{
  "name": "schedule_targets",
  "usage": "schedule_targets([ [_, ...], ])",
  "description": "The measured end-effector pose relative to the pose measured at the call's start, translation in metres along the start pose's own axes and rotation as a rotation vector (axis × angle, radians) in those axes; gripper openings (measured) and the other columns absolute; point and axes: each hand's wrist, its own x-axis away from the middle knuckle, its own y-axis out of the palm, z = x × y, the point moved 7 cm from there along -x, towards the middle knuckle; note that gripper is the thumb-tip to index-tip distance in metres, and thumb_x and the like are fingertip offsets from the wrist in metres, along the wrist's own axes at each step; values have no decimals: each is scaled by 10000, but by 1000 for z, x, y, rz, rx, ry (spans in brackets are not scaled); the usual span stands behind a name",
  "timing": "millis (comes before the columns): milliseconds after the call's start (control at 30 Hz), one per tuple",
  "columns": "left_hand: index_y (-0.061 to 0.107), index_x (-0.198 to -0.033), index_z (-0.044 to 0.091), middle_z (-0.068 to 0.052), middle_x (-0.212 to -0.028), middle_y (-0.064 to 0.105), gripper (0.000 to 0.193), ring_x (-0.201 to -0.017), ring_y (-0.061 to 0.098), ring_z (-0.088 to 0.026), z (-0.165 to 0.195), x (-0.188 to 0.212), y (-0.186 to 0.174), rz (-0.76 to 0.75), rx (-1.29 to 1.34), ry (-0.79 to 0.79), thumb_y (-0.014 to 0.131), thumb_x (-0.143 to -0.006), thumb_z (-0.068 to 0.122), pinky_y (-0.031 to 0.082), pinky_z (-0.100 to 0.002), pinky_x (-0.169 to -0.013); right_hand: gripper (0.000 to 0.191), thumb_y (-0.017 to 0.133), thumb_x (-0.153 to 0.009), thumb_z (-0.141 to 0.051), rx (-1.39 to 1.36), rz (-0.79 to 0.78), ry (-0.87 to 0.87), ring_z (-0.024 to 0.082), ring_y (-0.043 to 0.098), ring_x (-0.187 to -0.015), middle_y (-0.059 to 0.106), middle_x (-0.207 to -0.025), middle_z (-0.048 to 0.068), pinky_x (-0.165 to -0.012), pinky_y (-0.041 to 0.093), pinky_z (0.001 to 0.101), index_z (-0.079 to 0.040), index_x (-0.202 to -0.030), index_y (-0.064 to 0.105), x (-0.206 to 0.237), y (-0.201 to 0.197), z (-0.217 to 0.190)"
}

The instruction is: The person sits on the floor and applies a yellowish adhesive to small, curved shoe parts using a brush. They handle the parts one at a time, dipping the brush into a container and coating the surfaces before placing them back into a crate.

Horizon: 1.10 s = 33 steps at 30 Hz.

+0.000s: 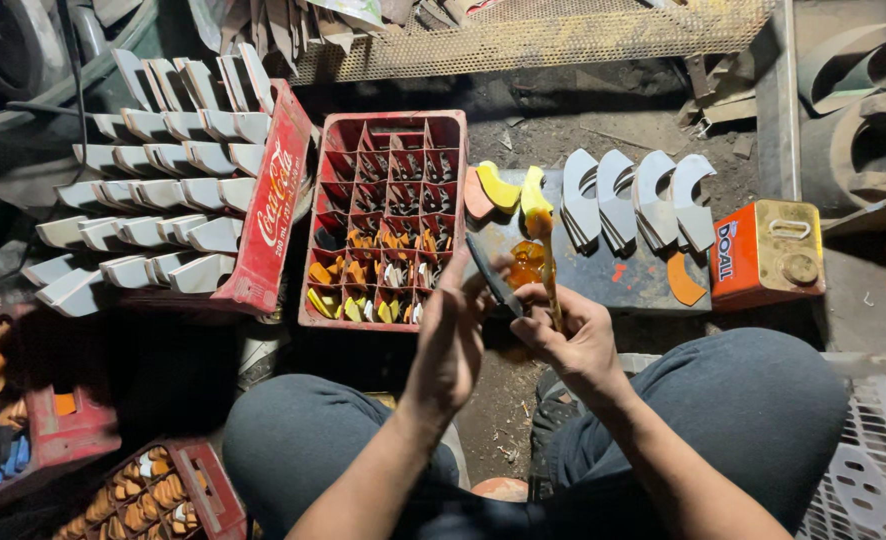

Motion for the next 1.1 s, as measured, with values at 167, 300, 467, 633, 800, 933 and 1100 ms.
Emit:
schedule_targets([
  [167,473,-1500,1,-171,-1280,711,761,-1155,648,-215,44,-17,-22,119,-249,-213,703,-921,438,466,-372,-1044,326,704,-888,27,-167,-142,74,20,419,-572,458,-706,-79,-501,332,207,47,-1208,647,-2,-6,-3],
  [300,599,-1361,-28,-122,-1191,736,493,-1094,700,-195,68,-27,-8,-70,-479,-287,723,-938,192,556,-339,-972,377,732,-869,-13,-153,-219,98,21,406,-579,450,-706,-84,-506,327,206,60,-1229,646,-1,-6,-6],
  [467,648,-1278,-16,-112,-1126,758,429,-1016,731,-186,84,-29,2,-99,-522,-384,767,-886,112,597,-320,-913,425,759,-870,-47,-162,-296,71,27,414,-600,449,-714,-80,-536,332,203,107,-1249,645,0,-4,-12],
  [633,655,-1273,-48,-113,-1124,754,422,-1045,727,-171,104,-36,21,-197,-583,-385,781,-878,33,601,-321,-951,497,772,-855,-45,-229,-354,44,28,416,-594,451,-713,-74,-532,328,205,115,-1293,603,-6,1,-22],
  [800,636,-1259,-19,-119,-1109,758,433,-1021,739,-157,127,-52,44,-289,-746,-353,779,-851,3,625,-309,-920,671,734,-849,-22,-298,-323,-10,62,456,-606,476,-720,-42,-538,348,227,107,-1452,468,-12,6,-38],
  [933,612,-1226,30,-101,-1060,783,441,-985,767,-142,156,-74,46,-363,-1117,-163,797,-825,35,641,-288,-862,710,685,-858,-25,-367,-208,-98,96,450,-551,452,-670,-19,-494,350,245,115,-1501,417,-16,-6,-53],
  [1100,642,-1220,80,-105,-1006,793,508,-930,775,-190,184,-111,4,-308,-1808,219,860,-762,56,584,-340,-840,607,659,-936,-75,-432,-104,-90,72,354,-540,369,-650,-44,-510,308,244,130,-1468,452,-13,-27,-58],
])
